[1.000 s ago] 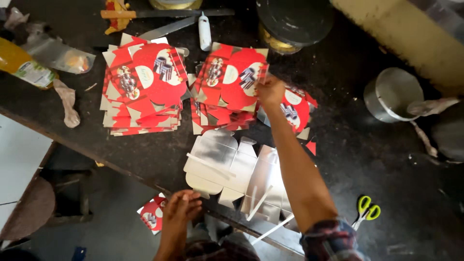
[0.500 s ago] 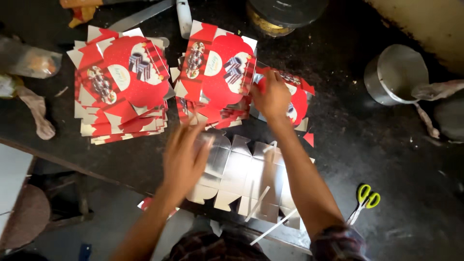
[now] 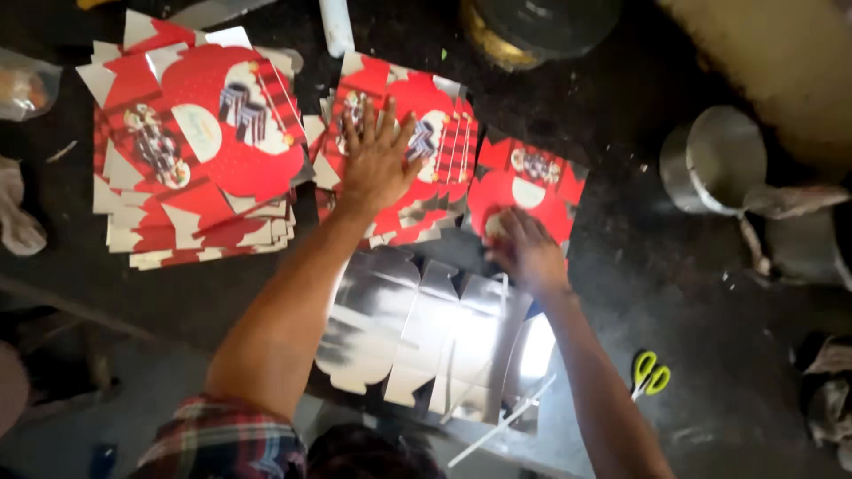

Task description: The person assembles cardboard cake boxes by folding pre-cut sections and securing flaps together by hand.

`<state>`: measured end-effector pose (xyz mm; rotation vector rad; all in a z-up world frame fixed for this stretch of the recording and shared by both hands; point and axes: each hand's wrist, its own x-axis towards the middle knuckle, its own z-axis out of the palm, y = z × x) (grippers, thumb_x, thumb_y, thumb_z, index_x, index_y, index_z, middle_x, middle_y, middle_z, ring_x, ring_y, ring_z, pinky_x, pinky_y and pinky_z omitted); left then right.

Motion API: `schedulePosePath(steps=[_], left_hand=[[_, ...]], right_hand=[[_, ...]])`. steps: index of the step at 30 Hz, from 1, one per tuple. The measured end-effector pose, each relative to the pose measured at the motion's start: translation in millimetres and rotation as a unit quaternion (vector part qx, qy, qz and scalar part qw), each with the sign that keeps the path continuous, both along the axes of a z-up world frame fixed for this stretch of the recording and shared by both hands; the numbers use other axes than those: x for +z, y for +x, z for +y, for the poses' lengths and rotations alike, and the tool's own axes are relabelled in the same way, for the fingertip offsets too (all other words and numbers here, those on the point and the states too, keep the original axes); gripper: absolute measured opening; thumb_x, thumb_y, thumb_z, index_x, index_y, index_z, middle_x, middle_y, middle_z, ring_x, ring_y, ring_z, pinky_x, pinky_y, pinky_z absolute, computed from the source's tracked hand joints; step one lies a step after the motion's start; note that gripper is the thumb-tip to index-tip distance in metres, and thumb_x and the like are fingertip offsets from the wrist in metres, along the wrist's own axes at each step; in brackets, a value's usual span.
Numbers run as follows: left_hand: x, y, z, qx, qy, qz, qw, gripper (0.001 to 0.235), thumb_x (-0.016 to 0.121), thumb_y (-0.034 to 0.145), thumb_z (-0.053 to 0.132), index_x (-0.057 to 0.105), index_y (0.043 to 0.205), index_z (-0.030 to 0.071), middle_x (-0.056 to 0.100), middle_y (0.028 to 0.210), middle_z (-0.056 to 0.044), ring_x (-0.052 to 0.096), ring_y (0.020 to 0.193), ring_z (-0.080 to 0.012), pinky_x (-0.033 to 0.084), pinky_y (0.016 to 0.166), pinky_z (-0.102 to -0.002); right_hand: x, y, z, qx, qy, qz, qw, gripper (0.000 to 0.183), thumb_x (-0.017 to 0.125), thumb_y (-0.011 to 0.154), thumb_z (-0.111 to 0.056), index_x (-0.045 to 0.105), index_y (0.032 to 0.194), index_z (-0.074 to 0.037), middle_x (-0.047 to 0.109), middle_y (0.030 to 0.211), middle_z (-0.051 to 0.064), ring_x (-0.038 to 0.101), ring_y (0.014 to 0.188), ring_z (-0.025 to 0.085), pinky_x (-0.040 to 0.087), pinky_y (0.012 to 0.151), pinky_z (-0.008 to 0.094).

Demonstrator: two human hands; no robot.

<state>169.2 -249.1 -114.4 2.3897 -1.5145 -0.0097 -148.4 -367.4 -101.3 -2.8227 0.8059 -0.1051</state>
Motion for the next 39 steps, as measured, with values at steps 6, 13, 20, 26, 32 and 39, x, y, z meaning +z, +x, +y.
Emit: schedulePosePath(steps=[6, 13, 20, 26, 32, 39], left_hand=[[7.3, 1.9, -3.9, 0.004, 0.005, 0.009, 1.0, 0.074, 0.044, 0.1, 0.06, 0.037, 0.159, 0.017, 0.022, 0.167, -0.02, 0.014, 0.153, -0.0466, 0.003, 0.119, -0.07], [7.2, 11.2, -11.2, 0.001, 0.02, 0.028, 0.999, 0.078, 0.043, 0.098, 0.065, 0.033, 0.159, 0.017, 0.016, 0.166, -0.018, 0.009, 0.153, -0.0453, 0.0, 0.118, -0.07], [2.2, 8.7, -8.4, 0.002, -0.011, 0.03, 0.999, 0.078, 0.043, 0.098, 0.064, 0.033, 0.16, 0.018, 0.016, 0.168, -0.018, 0.009, 0.154, -0.0451, 0.0, 0.119, -0.068], [4.0, 10.0, -6.7, 0.006, -0.041, 0.032, 0.999, 0.075, 0.048, 0.099, 0.061, 0.04, 0.159, 0.015, 0.02, 0.167, -0.02, 0.013, 0.153, -0.0456, 0.002, 0.121, -0.068], [5.1, -2.2, -5.4, 0.007, -0.066, 0.003, 0.998, 0.066, 0.055, 0.094, 0.049, 0.05, 0.146, 0.008, 0.035, 0.155, -0.022, 0.027, 0.145, -0.0445, 0.015, 0.117, -0.064], [-30.5, -33.8, 7.7, -0.054, -0.068, -0.058, 0.995, 0.05, 0.06, 0.086, 0.025, 0.059, 0.128, -0.002, 0.052, 0.136, -0.023, 0.045, 0.131, -0.041, 0.033, 0.11, -0.055]], right_hand=[[29.1, 35.1, 15.9, -0.053, -0.057, 0.028, 0.997, 0.098, 0.086, 0.068, -0.057, 0.046, 0.142, -0.007, 0.054, 0.139, 0.017, 0.061, 0.116, 0.042, 0.056, 0.088, 0.051], [20.5, 42.6, -0.7, -0.006, -0.055, 0.078, 0.995, 0.073, 0.076, 0.084, -0.041, 0.048, 0.139, -0.001, 0.063, 0.126, 0.023, 0.068, 0.095, 0.042, 0.059, 0.07, 0.05], [-15.6, 30.4, -5.2, 0.023, -0.142, 0.021, 0.989, 0.013, 0.064, 0.097, -0.018, 0.059, 0.097, -0.007, 0.067, 0.078, 0.012, 0.068, 0.066, 0.029, 0.056, 0.058, 0.043], [47.1, 37.8, -3.0, -0.034, -0.235, -0.165, 0.957, 0.009, 0.07, 0.094, -0.006, 0.063, 0.1, -0.004, 0.065, 0.077, 0.013, 0.064, 0.062, 0.032, 0.05, 0.054, 0.045], [140.2, 100.2, 23.2, 0.037, -0.185, -0.338, 0.922, 0.028, 0.051, 0.094, 0.007, 0.067, 0.117, 0.005, 0.077, 0.109, 0.022, 0.069, 0.078, 0.034, 0.05, 0.075, 0.051], [52.3, 152.2, 37.0, 0.266, -0.096, -0.167, 0.945, 0.038, 0.064, 0.079, -0.005, 0.068, 0.117, -0.003, 0.063, 0.14, 0.016, 0.051, 0.14, 0.038, 0.037, 0.118, 0.059]])
